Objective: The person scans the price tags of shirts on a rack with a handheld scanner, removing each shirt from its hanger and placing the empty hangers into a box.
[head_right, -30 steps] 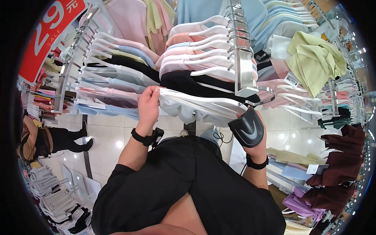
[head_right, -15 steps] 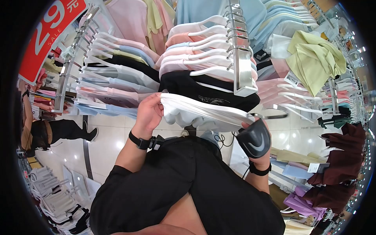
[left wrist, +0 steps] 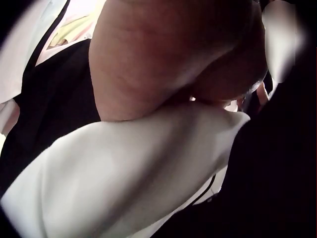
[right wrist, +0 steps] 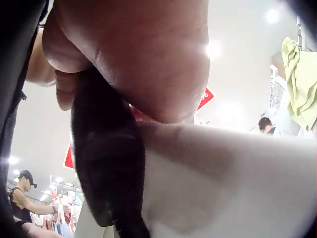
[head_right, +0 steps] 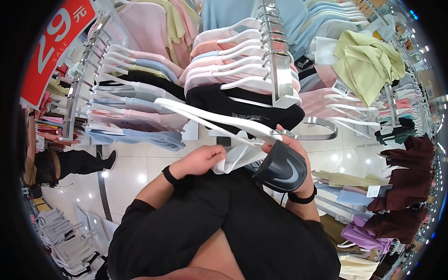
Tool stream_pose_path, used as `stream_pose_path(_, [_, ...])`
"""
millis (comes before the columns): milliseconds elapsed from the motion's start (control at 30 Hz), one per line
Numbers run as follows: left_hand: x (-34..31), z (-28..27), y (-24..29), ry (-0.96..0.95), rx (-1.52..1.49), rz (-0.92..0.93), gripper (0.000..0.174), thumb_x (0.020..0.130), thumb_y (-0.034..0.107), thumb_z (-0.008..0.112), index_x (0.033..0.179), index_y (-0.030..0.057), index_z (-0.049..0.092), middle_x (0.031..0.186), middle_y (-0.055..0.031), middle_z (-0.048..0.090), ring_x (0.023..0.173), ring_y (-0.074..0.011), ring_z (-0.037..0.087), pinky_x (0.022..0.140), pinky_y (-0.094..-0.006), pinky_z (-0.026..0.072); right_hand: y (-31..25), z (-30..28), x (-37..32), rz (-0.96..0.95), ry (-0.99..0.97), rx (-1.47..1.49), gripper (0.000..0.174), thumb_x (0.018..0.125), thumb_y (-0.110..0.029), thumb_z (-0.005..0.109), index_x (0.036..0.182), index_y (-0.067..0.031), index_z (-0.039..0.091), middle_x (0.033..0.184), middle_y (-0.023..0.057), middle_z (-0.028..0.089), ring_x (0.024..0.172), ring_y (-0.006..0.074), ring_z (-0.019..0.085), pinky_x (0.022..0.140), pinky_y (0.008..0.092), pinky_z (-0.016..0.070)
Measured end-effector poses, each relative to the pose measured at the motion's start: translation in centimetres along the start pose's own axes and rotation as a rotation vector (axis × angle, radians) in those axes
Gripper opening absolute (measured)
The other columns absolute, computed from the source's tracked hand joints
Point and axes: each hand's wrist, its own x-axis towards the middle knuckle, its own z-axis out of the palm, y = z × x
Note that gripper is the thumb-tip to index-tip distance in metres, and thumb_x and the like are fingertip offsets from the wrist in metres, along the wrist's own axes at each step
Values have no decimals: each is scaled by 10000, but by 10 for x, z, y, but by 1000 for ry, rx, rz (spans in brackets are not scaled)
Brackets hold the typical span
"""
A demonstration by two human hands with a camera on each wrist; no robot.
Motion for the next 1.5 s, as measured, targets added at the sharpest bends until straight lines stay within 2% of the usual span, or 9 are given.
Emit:
stream_pose_path(133, [-5,15,-15,-20,158,-26,186,1049,238,530,1010,75,610,858,-173,667,825,-389,644,743,-443,510,-8,-4,-1,207,-55,189,345,895,-8,741,1227,30,655,1108,134,742,1177,228,663,1128,373,421])
stream_pose_path(300, [-9,23,-24,-9,340,-61,158,1016,208,551,983,74,627,884,-179,694,871,-411,662,760,-493,519,-39,6,3,151,42,148,346,875,-4,783,1200,31,672,1062,126,733,964,158,707,915,300,549])
stream_pose_path(433, [-6,22,-56,54,437,-128,176,1005,220,574,961,70,656,898,-186,708,887,-414,669,773,-505,526,-2,-8,4,-306,-153,381,708,770,-542,862,1226,-20,716,1193,125,592,1148,338,596,1063,601,447])
stream_pose_path(533, [-7,23,-61,77,384,-138,187,1003,229,586,956,67,666,906,-192,709,898,-425,664,782,-506,526,-6,-3,13,-383,-197,444,737,738,-533,890,1241,-29,700,1177,100,573,1134,338,611,1126,666,394])
stream_pose_path(700, [-5,26,-46,30,224,-70,198,1014,251,598,987,70,674,840,-160,695,828,-352,687,738,-439,526,-11,10,7,-170,-191,477,638,769,-478,884,1211,-51,712,1132,92,591,1146,337,614,1144,665,369])
stream_pose_path(900, [0,13,16,15,-107,12,218,1009,263,648,1052,55,698,799,-70,668,765,-160,663,698,-326,505,-1,18,2,44,-251,517,343,1085,-163,474,1272,111,562,1213,255,679,1185,300,674,1031,369,550])
stream_pose_path(1033, [4,11,-18,128,-2,-35,243,970,278,689,1059,53,716,892,-114,710,862,-257,691,778,-370,528,-29,25,2,-50,-25,565,212,974,-45,641,1136,91,667,1036,168,713,934,232,719,855,319,579])
stream_pose_path(1167, [-3,-9,-25,447,-78,-134,256,962,281,710,1055,42,731,999,-131,747,950,-277,707,847,-375,537,-1,-21,1,-82,-141,114,680,765,-476,873,1200,18,706,1160,174,680,950,247,647,842,382,501])
stream_pose_path(1500, [-25,-17,-42,565,-176,-111,171,944,184,731,1005,30,689,935,-38,717,910,-137,661,860,-302,510,17,-56,-7,124,-107,118,573,748,-11,851,1275,36,631,1218,149,730,1085,213,691,966,355,524])
